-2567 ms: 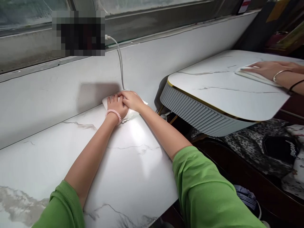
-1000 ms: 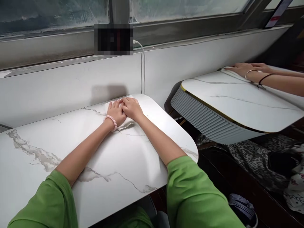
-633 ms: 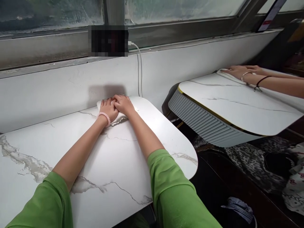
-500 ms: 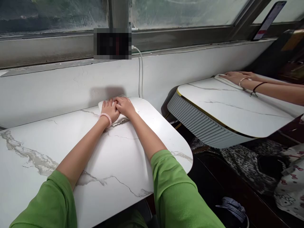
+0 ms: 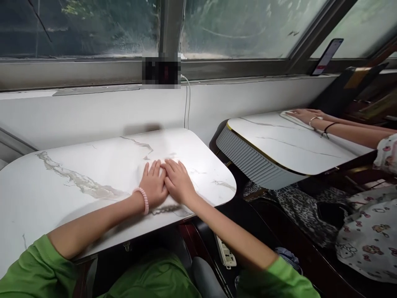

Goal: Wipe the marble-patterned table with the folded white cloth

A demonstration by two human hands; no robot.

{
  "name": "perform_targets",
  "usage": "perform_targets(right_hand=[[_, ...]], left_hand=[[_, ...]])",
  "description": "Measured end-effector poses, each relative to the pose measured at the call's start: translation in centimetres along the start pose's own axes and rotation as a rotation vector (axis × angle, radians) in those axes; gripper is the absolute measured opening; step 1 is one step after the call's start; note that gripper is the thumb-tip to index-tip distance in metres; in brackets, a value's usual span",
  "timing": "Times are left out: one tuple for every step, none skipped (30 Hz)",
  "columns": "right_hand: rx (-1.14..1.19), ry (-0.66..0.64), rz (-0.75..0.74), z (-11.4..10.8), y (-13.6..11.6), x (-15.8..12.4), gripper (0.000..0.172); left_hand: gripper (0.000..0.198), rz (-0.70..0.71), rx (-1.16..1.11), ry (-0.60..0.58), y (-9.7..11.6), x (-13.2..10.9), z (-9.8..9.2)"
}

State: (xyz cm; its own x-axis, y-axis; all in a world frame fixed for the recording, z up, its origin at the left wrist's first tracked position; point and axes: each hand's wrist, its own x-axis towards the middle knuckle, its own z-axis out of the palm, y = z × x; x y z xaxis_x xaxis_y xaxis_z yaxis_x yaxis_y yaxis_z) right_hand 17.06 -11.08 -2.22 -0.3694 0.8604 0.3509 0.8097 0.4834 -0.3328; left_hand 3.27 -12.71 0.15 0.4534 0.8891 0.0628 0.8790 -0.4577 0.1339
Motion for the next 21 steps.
perform_targets(right_hand=[[-0.007,0.011,0.001,-0.1,-0.7,-1.6,0.049],[-0.015,0.019,0.001,-0.2,-1.3,-3.0,0.050],[-0.023,0.025,0.002,-0.4,-1.8,-4.1,0.050],[-0.030,0.029,0.005,-0.5,-2.1,-4.9,0.051],[-0.035,0.028,0.008,-0.7,-2.2,-5.4,0.051],[-0.036,0.019,0.007,-1.0,-2.2,-5.6,0.051],[-0.033,-0.001,-0.003,-1.3,-2.1,-5.6,0.049],[-0.025,-0.034,-0.021,-1.6,-1.9,-5.3,0.047],[-0.015,-0.075,-0.045,-1.9,-1.6,-4.9,0.045],[-0.006,-0.117,-0.070,-2.2,-1.4,-4.3,0.043],[0.000,-0.150,-0.087,-2.3,-1.2,-3.7,0.042],[0.001,-0.165,-0.089,-2.2,-1.1,-3.1,0.041],[-0.005,-0.161,-0.077,-2.0,-1.1,-2.4,0.041],[-0.015,-0.145,-0.058,-1.6,-1.2,-1.6,0.041],[-0.026,-0.125,-0.042,-1.0,-1.3,-0.7,0.042],[-0.035,-0.109,-0.034,-0.3,-1.5,0.4,0.042],[-0.040,-0.102,-0.041,0.4,-1.6,1.6,0.042],[-0.040,-0.102,-0.060,1.1,-1.6,3.0,0.042],[-0.036,-0.105,-0.089,1.8,-1.6,4.6,0.042],[-0.028,-0.110,-0.121,2.4,-1.6,6.3,0.042],[-0.018,-0.116,-0.150,3.0,-1.4,8.1,0.043]], left_hand=[[0.065,0.029,-0.007,-0.006,0.6,-1.3,-0.1],[0.065,0.058,-0.013,-0.011,1.1,-2.3,-0.1],[0.065,0.083,-0.019,-0.016,1.6,-3.2,-0.2],[0.065,0.103,-0.024,-0.020,1.9,-3.9,-0.2],[0.065,0.116,-0.026,-0.025,2.2,-4.3,-0.3],[0.066,0.120,-0.028,-0.033,2.3,-4.5,-0.4],[0.066,0.115,-0.028,-0.041,2.3,-4.6,-0.5],[0.065,0.106,-0.028,-0.050,2.2,-4.5,-0.6],[0.063,0.097,-0.031,-0.063,1.9,-4.3,-0.7],[0.060,0.091,-0.037,-0.077,1.6,-4.0,-0.8],[0.056,0.089,-0.046,-0.090,1.1,-3.6,-0.9],[0.054,0.088,-0.056,-0.096,0.5,-3.2,-1.0],[0.052,0.086,-0.066,-0.095,-0.2,-2.7,-1.1],[0.050,0.077,-0.075,-0.087,-1.0,-2.2,-1.1],[0.049,0.059,-0.082,-0.076,-1.9,-1.7,-1.1],[0.048,0.031,-0.087,-0.063,-2.8,-1.1,-1.1],[0.048,-0.003,-0.090,-0.050,-3.8,-0.5,-1.1],[0.047,-0.042,-0.089,-0.038,-4.9,0.2,-1.1],[0.047,-0.081,-0.083,-0.023,-5.9,1.0,-1.0],[0.046,-0.120,-0.070,0.000,-6.9,1.8,-1.0],[0.046,-0.156,-0.051,0.028,-8.0,2.7,-1.0]])
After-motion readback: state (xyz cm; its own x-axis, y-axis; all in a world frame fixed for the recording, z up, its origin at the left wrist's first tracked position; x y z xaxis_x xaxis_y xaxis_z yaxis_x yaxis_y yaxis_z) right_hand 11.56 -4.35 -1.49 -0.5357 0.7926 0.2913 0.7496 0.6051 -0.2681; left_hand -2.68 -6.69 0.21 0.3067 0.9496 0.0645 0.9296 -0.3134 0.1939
